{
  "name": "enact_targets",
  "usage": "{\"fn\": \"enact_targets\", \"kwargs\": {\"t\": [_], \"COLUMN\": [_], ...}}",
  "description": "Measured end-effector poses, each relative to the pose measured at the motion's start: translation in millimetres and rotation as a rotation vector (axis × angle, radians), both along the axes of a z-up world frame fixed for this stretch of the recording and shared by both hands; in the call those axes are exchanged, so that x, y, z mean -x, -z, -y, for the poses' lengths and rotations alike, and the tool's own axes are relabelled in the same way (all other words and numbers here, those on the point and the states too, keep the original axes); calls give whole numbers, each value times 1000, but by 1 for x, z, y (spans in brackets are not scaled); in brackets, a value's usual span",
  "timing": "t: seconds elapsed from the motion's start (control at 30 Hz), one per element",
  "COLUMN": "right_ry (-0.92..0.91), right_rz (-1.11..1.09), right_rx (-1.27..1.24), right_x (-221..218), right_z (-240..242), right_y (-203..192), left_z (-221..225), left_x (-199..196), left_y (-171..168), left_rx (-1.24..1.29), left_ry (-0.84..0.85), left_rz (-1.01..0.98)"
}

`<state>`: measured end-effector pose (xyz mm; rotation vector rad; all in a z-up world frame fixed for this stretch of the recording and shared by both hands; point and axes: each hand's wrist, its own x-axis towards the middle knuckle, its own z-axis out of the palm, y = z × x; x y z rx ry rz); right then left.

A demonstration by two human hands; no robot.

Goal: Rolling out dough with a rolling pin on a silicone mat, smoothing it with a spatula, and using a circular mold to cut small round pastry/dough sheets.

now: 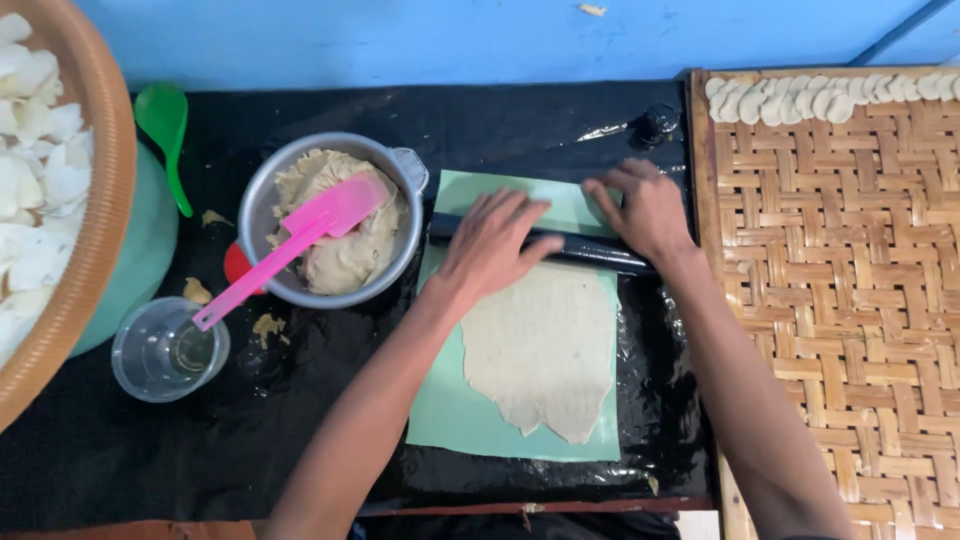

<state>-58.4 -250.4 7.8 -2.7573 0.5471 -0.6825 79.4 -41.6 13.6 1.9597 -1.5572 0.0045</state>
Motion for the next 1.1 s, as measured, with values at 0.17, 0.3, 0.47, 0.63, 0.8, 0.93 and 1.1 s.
{"fn": "enact_targets", "kwargs": {"t": [0.17,0.3,0.47,0.63,0.8,0.93,1.1], "right_ry": [-157,-260,-320,-229,-29,-30,19], "right_rz": [-70,-105,-219,-180,-63,-107,-218], "right_rx": [-207,-370,-321,-266,-101,89,122], "right_x": [3,13,25,48,102,130,123], "right_z": [3,14,18,-31,-111,-133,-123], "right_y": [-2,1,-6,-42,-47,-16,-1], "left_z": [-29,-27,-27,-53,-90,-98,-84], "left_x": [-1,4,20,42,73,80,87], "left_y": [-4,-2,-16,-23,-14,8,13], "left_rx": [-62,-142,-190,-160,-116,-140,-154], "left_ry": [74,108,108,62,22,23,-98], "left_rz": [18,20,11,96,102,50,120]}}
